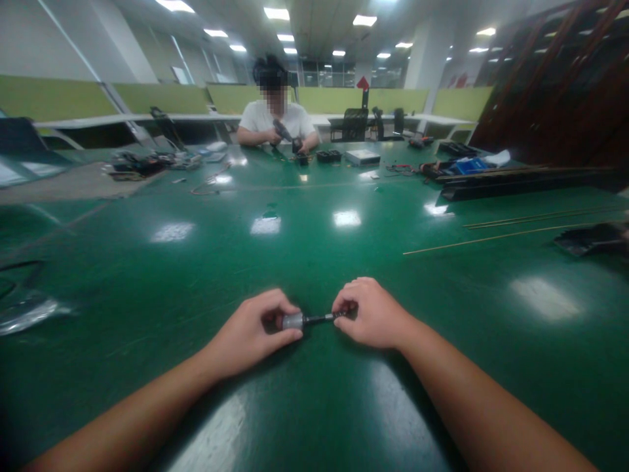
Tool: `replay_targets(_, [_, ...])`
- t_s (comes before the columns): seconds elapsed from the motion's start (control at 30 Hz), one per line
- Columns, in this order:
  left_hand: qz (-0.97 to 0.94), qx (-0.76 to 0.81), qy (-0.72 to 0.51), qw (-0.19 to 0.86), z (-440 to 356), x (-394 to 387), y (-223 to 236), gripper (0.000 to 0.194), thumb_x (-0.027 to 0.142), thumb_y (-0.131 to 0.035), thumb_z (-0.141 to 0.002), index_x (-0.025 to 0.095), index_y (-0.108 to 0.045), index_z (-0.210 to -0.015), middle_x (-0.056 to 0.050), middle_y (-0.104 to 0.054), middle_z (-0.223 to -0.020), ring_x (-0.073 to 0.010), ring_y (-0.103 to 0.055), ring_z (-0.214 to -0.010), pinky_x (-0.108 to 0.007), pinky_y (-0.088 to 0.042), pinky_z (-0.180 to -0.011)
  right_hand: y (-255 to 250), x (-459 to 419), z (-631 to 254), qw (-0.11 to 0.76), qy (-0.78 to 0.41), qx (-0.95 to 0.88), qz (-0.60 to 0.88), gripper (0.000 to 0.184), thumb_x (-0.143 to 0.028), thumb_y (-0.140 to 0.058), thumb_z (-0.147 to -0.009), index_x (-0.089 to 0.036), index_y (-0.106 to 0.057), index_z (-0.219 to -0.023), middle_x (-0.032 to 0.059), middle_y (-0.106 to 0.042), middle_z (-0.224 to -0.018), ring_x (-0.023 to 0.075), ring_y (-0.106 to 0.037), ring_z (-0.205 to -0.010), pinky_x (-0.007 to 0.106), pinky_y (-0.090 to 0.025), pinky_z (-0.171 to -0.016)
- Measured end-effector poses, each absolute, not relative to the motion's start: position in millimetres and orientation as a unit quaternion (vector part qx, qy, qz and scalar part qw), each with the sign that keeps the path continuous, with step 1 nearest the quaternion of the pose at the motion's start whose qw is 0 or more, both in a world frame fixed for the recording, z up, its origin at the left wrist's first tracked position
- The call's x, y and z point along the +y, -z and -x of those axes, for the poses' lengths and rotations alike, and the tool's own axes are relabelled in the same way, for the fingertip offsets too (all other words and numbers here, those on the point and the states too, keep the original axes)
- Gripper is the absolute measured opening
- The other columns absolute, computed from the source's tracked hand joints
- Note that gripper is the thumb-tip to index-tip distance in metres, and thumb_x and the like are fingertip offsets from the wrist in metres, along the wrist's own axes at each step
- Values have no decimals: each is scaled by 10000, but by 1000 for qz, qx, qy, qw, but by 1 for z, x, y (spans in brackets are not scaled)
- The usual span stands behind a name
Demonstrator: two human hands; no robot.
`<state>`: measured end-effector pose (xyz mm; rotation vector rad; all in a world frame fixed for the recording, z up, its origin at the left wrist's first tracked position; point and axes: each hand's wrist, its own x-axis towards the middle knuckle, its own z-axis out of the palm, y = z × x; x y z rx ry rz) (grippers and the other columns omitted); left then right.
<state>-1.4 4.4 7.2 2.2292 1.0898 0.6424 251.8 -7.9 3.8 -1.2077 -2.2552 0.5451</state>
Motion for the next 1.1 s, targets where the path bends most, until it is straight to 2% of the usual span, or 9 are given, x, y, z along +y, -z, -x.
replay_targets(0.43, [-835, 402, -244, 285, 1, 4, -8, 182, 277, -765, -763, 177, -646, -858, -3, -628, -814, -146, -595, -704, -244, -459, -638, -8, -5, -264, 254, -230, -829, 442, 62, -141, -706, -727, -176, -710, -778, 13, -673, -731, 149, -602, -694, 273, -452, -673])
replay_targets(0.67, [-840, 392, -249, 280, -1, 3, -9, 150, 245, -758, -759, 174, -673, -861, -2, -626, -778, -147, -596, -699, -241, -448, -637, 2, -8, -231, 267, -217, -849, 400, 80, -213, -734, -789, -196, -726, -867, 17, -703, -797, 168, -614, -797, 323, -431, -816])
replay_targets(0.77, [-844, 387, -253, 273, -3, 3, -8, 139, 222, -757, -749, 177, -681, -856, -10, -640, -795, -155, -605, -726, -246, -453, -653, 6, -11, -220, 280, -215, -838, 415, 68, -227, -723, -808, -196, -724, -868, 23, -702, -806, 171, -603, -798, 318, -428, -790])
replay_targets(0.9, [-843, 390, -259, 264, -2, 2, -8, 207, 247, -796, -717, 177, -675, -869, -15, -642, -819, -162, -603, -738, -255, -456, -662, 6, -14, -222, 299, -229, -821, 430, 206, -214, -780, -731, -199, -714, -925, 28, -707, -867, 183, -597, -835, 310, -440, -772])
replay_targets(0.97, [-845, 382, -258, 272, -1, 1, -8, 215, 290, -784, -748, 172, -672, -889, -21, -642, -837, -163, -603, -750, -260, -459, -672, 5, -15, -225, 302, -234, -814, 437, 203, -180, -767, -730, -198, -707, -923, 22, -701, -857, 178, -596, -829, 306, -442, -766])
replay_targets(1.1, [-844, 376, -254, 286, -1, 1, -9, 144, 308, -636, -897, 174, -687, -910, -29, -644, -837, -158, -604, -766, -264, -458, -697, 5, -15, -226, 307, -240, -815, 429, 149, -164, -747, -746, -191, -693, -882, 11, -688, -820, 162, -593, -796, 298, -436, -755])
